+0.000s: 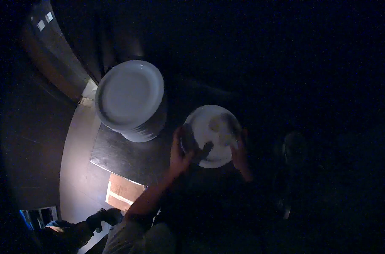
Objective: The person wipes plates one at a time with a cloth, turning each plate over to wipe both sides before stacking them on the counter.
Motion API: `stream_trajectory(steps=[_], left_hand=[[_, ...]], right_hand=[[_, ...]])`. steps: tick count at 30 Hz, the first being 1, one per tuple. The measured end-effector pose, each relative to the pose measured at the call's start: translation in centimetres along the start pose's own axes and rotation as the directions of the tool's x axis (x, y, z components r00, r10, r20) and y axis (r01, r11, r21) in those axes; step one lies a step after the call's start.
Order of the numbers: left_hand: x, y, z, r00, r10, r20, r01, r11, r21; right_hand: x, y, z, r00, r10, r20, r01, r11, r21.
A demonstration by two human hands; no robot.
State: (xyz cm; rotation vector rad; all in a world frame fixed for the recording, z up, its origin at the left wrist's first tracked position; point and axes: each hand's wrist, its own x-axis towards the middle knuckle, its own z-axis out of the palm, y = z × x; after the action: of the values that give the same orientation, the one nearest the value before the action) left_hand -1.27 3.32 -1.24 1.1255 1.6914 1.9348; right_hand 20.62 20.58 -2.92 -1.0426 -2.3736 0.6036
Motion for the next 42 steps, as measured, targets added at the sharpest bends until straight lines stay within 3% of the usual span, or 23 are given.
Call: stream_trajectory(steps=[3,6,9,11,12,13,14,16,17,18,19,21,26,30,33,35,36,39,40,42], left_hand=[[4.3,0.3,0.9,0.927,-0.372,-0.039,0.366,0.881,0.299],[5.5,0.3,2.1,0.909,-0.412,-0.059,0.406,0.844,0.351],[5.2,-9.8,3.4,0.996,-0.075,-0.045,0.084,0.676,0.732],[5.0,-9.2,3.2,0.958,-0.226,-0.176,0.265,0.933,0.245],[5.6,-8.1,3.3,0.957,-0.188,-0.219,0.233,0.951,0.202],[6.3,-7.1,3.4,0.954,-0.149,-0.261,0.195,0.967,0.162],[6.5,-4.3,3.6,0.961,0.001,-0.276,0.105,0.922,0.371],[6.1,1.1,3.5,0.94,-0.154,-0.304,0.238,0.935,0.262],[6.7,3.8,3.0,0.861,-0.437,-0.26,0.436,0.898,-0.063],[6.8,4.0,2.8,0.836,-0.493,-0.241,0.48,0.87,-0.112],[6.8,4.3,2.7,0.808,-0.546,-0.222,0.523,0.837,-0.159],[6.3,2.2,2.5,0.927,-0.242,-0.286,0.322,0.905,0.28],[6.6,3.2,1.3,0.895,-0.277,-0.351,0.362,0.909,0.205],[6.9,2.0,0.8,0.877,-0.198,-0.437,0.329,0.911,0.249],[6.9,3.5,0.8,0.881,-0.181,-0.438,0.251,0.962,0.109],[6.7,2.1,0.3,0.952,0.027,-0.304,0.123,0.877,0.464],[6.5,1.9,0.3,0.954,-0.003,-0.299,0.137,0.894,0.427],[6.5,1.9,1.1,0.93,-0.124,-0.345,0.166,0.981,0.098],[6.7,2.6,0.9,0.928,-0.159,-0.338,0.219,0.965,0.147],[6.8,3.3,0.8,0.917,-0.236,-0.322,0.322,0.914,0.247]], right_hand=[[2.9,-1.4,0.5,0.971,0.226,-0.082,-0.178,0.906,0.385],[3.7,-1.7,0.1,0.962,0.234,-0.138,-0.151,0.884,0.442],[4.4,-0.2,0.1,0.952,0.305,-0.025,-0.26,0.849,0.459],[4.2,-1.6,-0.5,0.933,0.358,-0.023,-0.274,0.753,0.599],[4.7,-2.0,-0.6,0.922,0.387,-0.024,-0.276,0.698,0.661],[5.9,-0.1,0.2,0.93,0.364,-0.053,-0.256,0.745,0.616],[6.3,3.6,1.7,0.934,0.347,-0.081,-0.243,0.786,0.568],[5.8,4.7,1.8,0.941,0.291,-0.175,-0.183,0.868,0.461],[5.5,2.0,-0.2,0.941,0.238,-0.239,-0.127,0.906,0.403],[5.4,-1.0,-2.3,0.936,0.182,-0.303,-0.072,0.938,0.34],[5.3,-3.7,-3.7,0.925,0.245,-0.291,-0.108,0.903,0.417],[4.9,-6.0,-5.3,0.894,0.349,-0.281,-0.159,0.834,0.529],[4.2,-2.5,-4.7,0.875,0.391,-0.286,-0.114,0.741,0.662],[3.4,-7.0,-6.1,0.931,0.302,-0.204,-0.04,0.641,0.767],[3.6,-10.2,-7.7,0.967,0.219,-0.131,-0.013,0.554,0.832],[3.4,-11.1,-7.7,0.978,0.16,-0.135,0.039,0.497,0.867],[3.2,-11.3,-7.3,0.975,0.117,-0.187,0.115,0.455,0.883],[2.0,-12.3,-7.4,0.977,0.125,-0.174,0.122,0.342,0.932],[1.5,-11.8,-6.8,0.971,0.097,-0.217,0.181,0.292,0.939],[1.0,-11.6,-6.9,0.986,0.068,-0.155,0.132,0.259,0.957]])
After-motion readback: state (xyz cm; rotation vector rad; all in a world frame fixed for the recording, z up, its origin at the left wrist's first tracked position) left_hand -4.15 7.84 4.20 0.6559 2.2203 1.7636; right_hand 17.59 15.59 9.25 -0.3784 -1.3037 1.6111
